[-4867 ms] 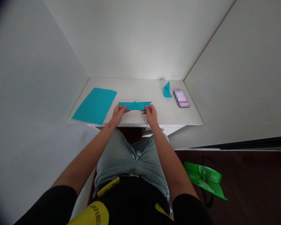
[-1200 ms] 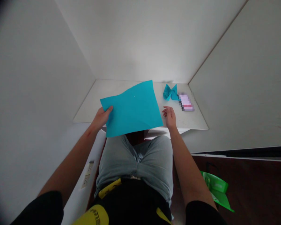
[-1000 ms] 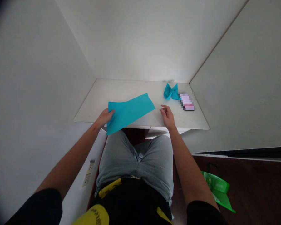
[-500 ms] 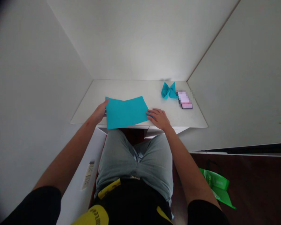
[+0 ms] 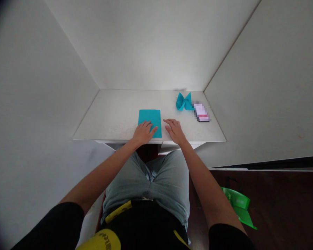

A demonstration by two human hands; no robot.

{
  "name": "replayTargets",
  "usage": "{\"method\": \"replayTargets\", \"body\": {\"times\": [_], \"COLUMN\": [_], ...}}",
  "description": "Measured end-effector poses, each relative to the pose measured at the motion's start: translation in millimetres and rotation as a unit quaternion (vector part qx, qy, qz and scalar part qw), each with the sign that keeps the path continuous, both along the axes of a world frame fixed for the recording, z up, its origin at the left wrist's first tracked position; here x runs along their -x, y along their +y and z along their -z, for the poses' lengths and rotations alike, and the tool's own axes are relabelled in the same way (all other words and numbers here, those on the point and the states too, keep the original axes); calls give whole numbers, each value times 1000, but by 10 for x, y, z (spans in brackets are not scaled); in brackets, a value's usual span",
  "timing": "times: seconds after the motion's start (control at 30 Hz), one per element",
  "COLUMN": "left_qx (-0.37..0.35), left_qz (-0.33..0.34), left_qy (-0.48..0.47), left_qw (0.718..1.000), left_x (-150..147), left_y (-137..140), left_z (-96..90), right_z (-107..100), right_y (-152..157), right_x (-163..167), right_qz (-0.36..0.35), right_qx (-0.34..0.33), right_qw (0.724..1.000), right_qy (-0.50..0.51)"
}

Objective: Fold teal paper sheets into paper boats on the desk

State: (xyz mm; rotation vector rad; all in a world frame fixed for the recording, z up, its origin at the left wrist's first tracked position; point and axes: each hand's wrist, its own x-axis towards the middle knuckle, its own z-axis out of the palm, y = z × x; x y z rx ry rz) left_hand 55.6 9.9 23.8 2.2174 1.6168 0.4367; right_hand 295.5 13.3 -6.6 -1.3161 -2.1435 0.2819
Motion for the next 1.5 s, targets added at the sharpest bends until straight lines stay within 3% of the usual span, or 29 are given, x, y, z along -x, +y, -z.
{"method": "replayTargets", "body": {"times": [0.13, 0.23, 0.33, 0.43, 0.63, 0.77, 0.87, 1.07, 1.37, 1.5], "left_qx": [-39, -33, -26, -20, -46, -57, -61, -69, -117, -59], "left_qz": [107, 213, 264, 236, 93, 54, 52, 67, 170, 109], "left_qy": [6, -10, -3, 33, 44, 35, 33, 66, 91, -25], "left_qw": [993, 976, 964, 971, 994, 996, 996, 993, 974, 992], "left_x": [87, 224, 340, 441, 656, 732, 748, 682, 213, 295], "left_y": [2, 94, 162, 180, 188, 195, 201, 194, -324, -326], "left_z": [56, 66, 94, 140, 218, 247, 267, 219, 26, -49], "right_z": [17, -2, -14, -15, -26, -26, -23, -42, -25, 21], "right_y": [30, 13, -14, -29, -21, -3, 0, -27, 22, 48], "right_x": [5, 33, 67, 95, 105, 80, 69, 94, 21, -23], "right_qz": [23, 6, 3, -4, 15, 20, 34, -3, 22, 66], "right_qx": [9, 32, 40, 38, 45, 47, 49, 46, 41, 16], "right_qw": [1000, 999, 996, 993, 994, 996, 996, 992, 999, 995], "right_qy": [16, -32, -83, -108, -96, -71, -69, -114, -15, 68]}}
